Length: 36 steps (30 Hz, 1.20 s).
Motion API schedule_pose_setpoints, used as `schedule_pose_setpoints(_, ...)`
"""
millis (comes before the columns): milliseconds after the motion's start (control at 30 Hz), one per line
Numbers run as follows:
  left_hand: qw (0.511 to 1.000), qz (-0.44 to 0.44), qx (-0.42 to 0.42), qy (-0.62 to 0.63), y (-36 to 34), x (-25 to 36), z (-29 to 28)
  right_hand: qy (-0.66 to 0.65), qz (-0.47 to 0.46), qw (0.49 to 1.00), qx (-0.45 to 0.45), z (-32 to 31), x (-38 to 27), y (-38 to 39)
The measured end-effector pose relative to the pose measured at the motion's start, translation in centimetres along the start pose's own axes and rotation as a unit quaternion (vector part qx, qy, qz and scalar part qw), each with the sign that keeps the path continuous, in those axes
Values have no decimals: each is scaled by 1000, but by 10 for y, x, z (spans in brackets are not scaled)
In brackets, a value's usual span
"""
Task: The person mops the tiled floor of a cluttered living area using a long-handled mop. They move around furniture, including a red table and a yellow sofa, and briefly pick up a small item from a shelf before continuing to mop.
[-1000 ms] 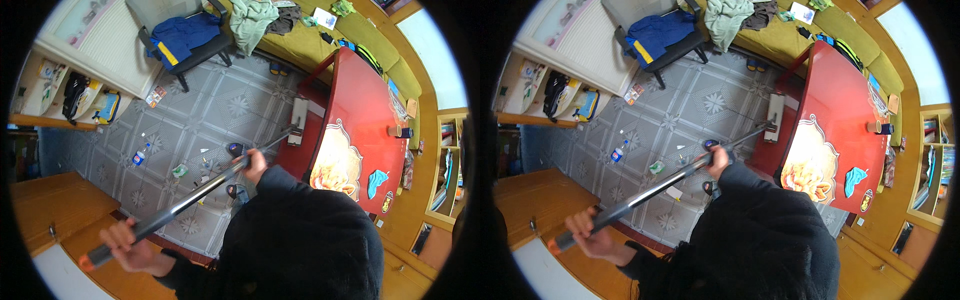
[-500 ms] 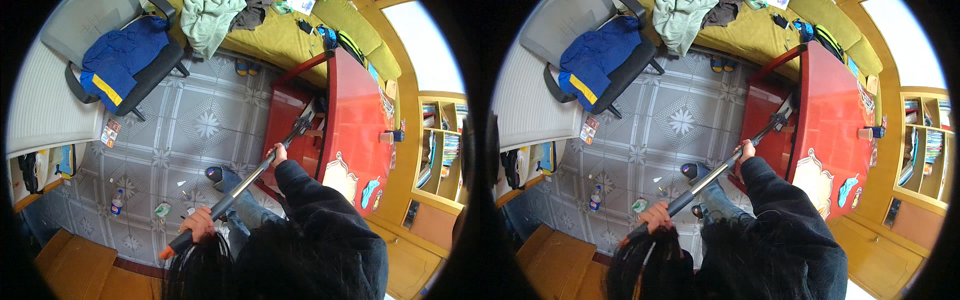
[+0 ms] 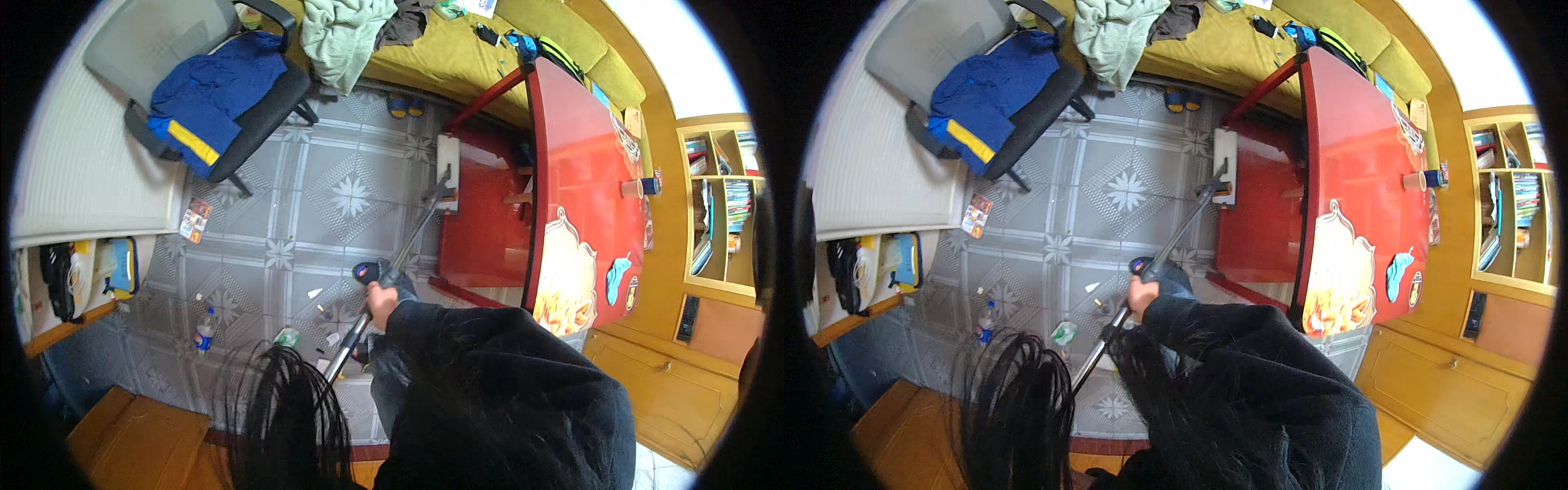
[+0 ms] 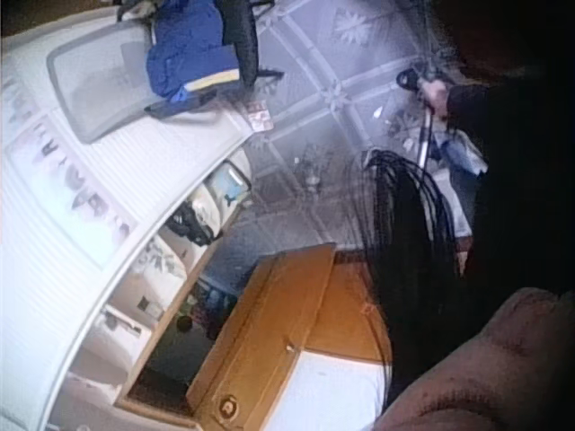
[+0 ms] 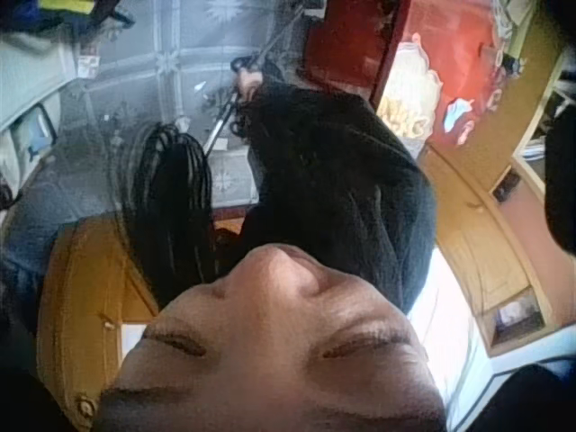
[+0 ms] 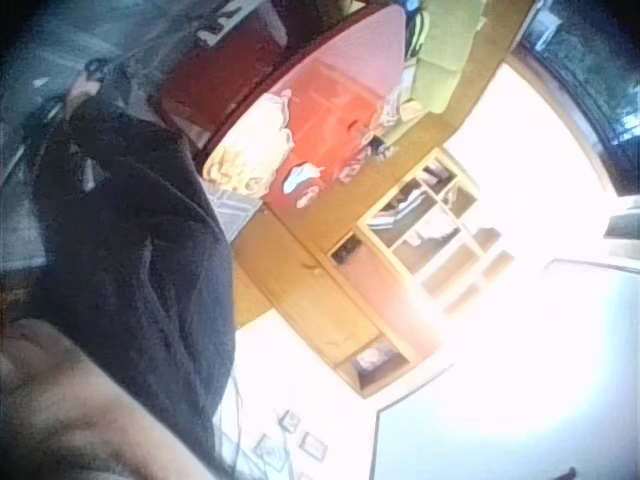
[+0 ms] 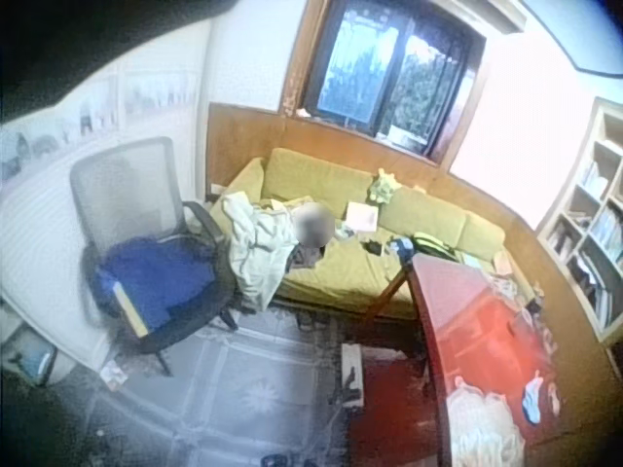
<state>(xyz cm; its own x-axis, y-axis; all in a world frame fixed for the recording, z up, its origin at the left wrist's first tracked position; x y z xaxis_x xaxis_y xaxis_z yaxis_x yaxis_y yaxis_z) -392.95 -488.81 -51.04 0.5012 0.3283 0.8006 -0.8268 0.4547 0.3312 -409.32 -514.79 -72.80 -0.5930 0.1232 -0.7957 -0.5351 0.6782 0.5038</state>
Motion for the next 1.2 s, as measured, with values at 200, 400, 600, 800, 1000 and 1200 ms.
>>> schedule_pose_setpoints(200, 992, 119, 33, 25, 179, 191, -79, -381, 256, 886, 70, 82, -16, 176)
schedule_pose_setpoints(400, 997, 57, 47, 23, 189, 128, -6, -45, -63, 997, -6, -44, 72, 143)
schedule_pose_setpoints(600, 992, -49, 20, 119, 191, -17, 43, 406, 14, 869, -281, -146, 187, 74)
schedule_pose_setpoints(800, 994, -15, 68, 84, 208, 14, 7, 415, -73, 829, -368, -82, 110, 95)
schedule_pose_setpoints(1000, 972, 159, 173, 16, 278, 126, -89, 417, -332, 819, -210, 61, 41, 144)
schedule_pose_setpoints(1200, 953, 268, 133, -51, 351, 271, -44, -347, 155, 922, -79, 206, -1, 214)
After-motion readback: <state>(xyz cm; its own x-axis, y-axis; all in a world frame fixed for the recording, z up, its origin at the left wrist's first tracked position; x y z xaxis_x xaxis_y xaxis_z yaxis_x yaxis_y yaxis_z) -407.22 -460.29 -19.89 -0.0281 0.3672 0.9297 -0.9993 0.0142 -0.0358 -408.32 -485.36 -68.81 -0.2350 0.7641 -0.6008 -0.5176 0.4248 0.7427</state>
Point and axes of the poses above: each hand's wrist, its own y-axis away from the middle knuckle, its own z-axis out of the palm, x = y × z, the point moved 9 cm from there along -y, towards the middle knuckle, and after that the axes turned 13 degrees about -z, right-handed, at the moved point
